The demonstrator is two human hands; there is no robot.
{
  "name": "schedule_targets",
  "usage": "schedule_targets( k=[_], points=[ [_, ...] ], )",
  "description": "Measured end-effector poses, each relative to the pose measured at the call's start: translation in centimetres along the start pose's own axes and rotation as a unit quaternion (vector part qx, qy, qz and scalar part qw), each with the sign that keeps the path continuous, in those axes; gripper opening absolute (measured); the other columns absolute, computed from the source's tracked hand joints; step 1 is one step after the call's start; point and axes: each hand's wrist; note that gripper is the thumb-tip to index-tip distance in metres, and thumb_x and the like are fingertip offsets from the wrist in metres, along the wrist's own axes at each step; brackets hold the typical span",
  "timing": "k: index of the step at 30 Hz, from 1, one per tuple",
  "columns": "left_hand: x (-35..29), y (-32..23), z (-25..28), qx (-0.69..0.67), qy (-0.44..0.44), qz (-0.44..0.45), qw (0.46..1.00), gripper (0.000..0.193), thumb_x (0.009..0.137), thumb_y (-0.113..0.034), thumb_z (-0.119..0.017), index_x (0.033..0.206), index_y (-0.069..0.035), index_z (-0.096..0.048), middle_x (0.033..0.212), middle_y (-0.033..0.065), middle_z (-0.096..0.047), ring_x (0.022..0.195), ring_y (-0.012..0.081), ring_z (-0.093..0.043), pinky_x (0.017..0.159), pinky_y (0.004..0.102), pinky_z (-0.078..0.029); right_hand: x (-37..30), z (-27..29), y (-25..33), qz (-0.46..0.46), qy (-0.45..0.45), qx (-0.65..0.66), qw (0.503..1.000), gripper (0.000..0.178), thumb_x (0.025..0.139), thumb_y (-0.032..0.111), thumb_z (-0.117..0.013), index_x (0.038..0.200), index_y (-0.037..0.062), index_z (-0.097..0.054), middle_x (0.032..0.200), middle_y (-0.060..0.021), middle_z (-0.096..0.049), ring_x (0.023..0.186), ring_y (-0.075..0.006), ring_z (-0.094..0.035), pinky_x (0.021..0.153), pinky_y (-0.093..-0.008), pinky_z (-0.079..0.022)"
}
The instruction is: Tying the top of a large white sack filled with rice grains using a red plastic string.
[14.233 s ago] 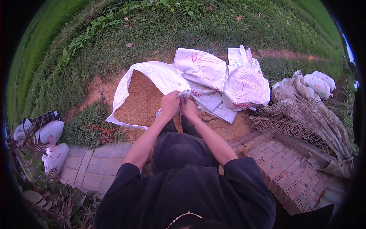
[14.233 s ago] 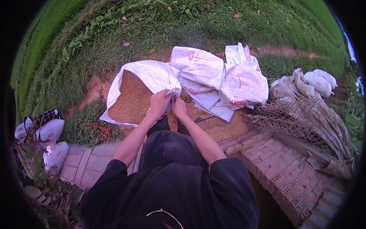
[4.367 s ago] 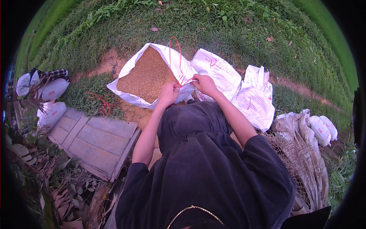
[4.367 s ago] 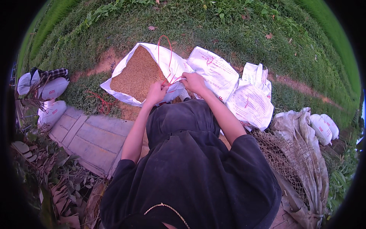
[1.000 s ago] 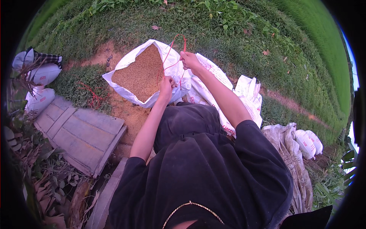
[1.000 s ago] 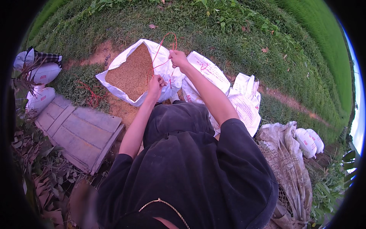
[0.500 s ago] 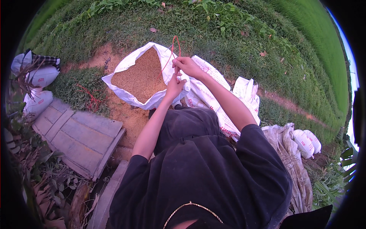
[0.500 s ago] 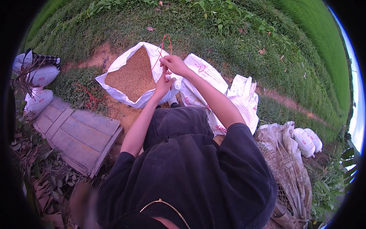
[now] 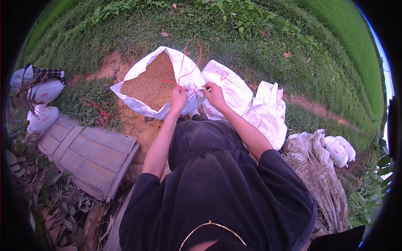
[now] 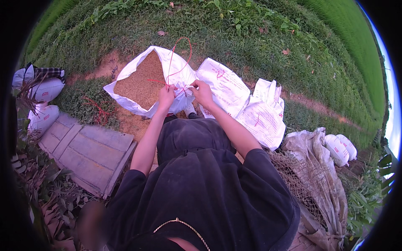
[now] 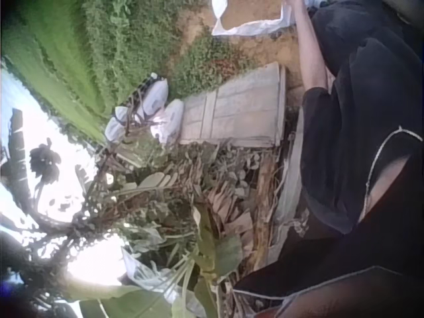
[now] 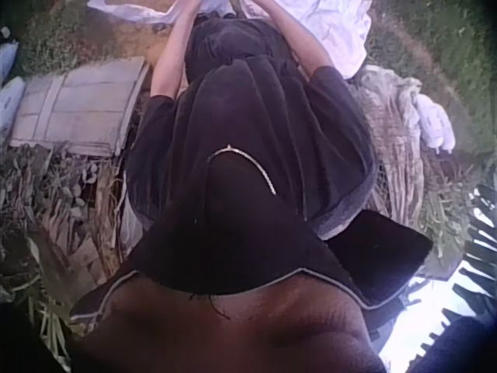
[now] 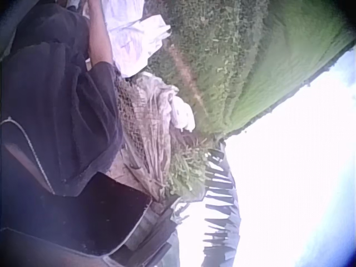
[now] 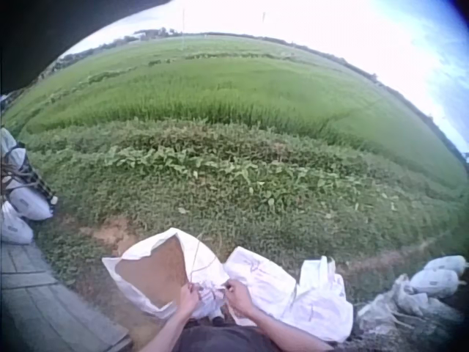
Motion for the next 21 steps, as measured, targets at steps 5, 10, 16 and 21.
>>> schedule_targets(
  k=[5,10,16,21],
  points=[
    [-0.9,1.2,-0.5,0.031,-0.026,-0.018,0.999,0.033,0.096,-0.027,-0.052,0.083,0.0,-0.066,0.06,0.0105,-0.062,0.058,0.022,-0.063,0.06,0.0387,-0.047,-4.0,3.3,1.5,0.071,-0.032,0.017,0.997,0.008,0.081,0.005,-0.068,0.086,0.0002,-0.065,0.081,-0.0113,-0.061,0.079,-0.0259,-0.061,0.07,-0.0329,-0.047],
    [-0.8,-0.1,0.3,0.016,-0.005,-0.011,1.0,0.032,0.095,-0.026,-0.054,0.082,0.001,-0.065,0.061,0.0119,-0.063,0.059,0.0247,-0.064,0.06,0.0374,-0.047,-5.1,4.5,3.7,0.26,0.103,-0.101,0.955,0.012,0.074,0.002,-0.065,0.086,0.003,-0.062,0.085,-0.007,-0.059,0.088,-0.0262,-0.058,0.073,-0.0365,-0.048],
    [-1.4,-1.1,2.5,0.04,0.01,-0.08,0.996,0.031,0.096,-0.026,-0.054,0.084,0.002,-0.064,0.065,0.0137,-0.065,0.062,0.028,-0.065,0.062,0.0392,-0.048,-2.7,4.1,4.2,0.307,0.201,-0.176,0.913,0.014,0.081,0.016,-0.068,0.089,0.0048,-0.064,0.088,-0.0056,-0.062,0.085,-0.024,-0.06,0.072,-0.0365,-0.049],
    [-0.9,-1.3,1.8,0.094,0.0,-0.109,0.99,0.032,0.095,-0.026,-0.054,0.086,0.003,-0.065,0.07,0.017,-0.066,0.069,0.0338,-0.066,0.066,0.0437,-0.049,1.3,2.5,3.8,0.016,0.172,0.035,0.984,0.023,0.085,0.022,-0.069,0.1,0.0035,-0.067,0.095,-0.0095,-0.066,0.08,-0.0224,-0.061,0.076,-0.036,-0.049]
  ],
)
Point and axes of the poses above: each hand's wrist, its own x-axis towards the middle knuckle, its own z-axis out of the back of the hand, y = z × x
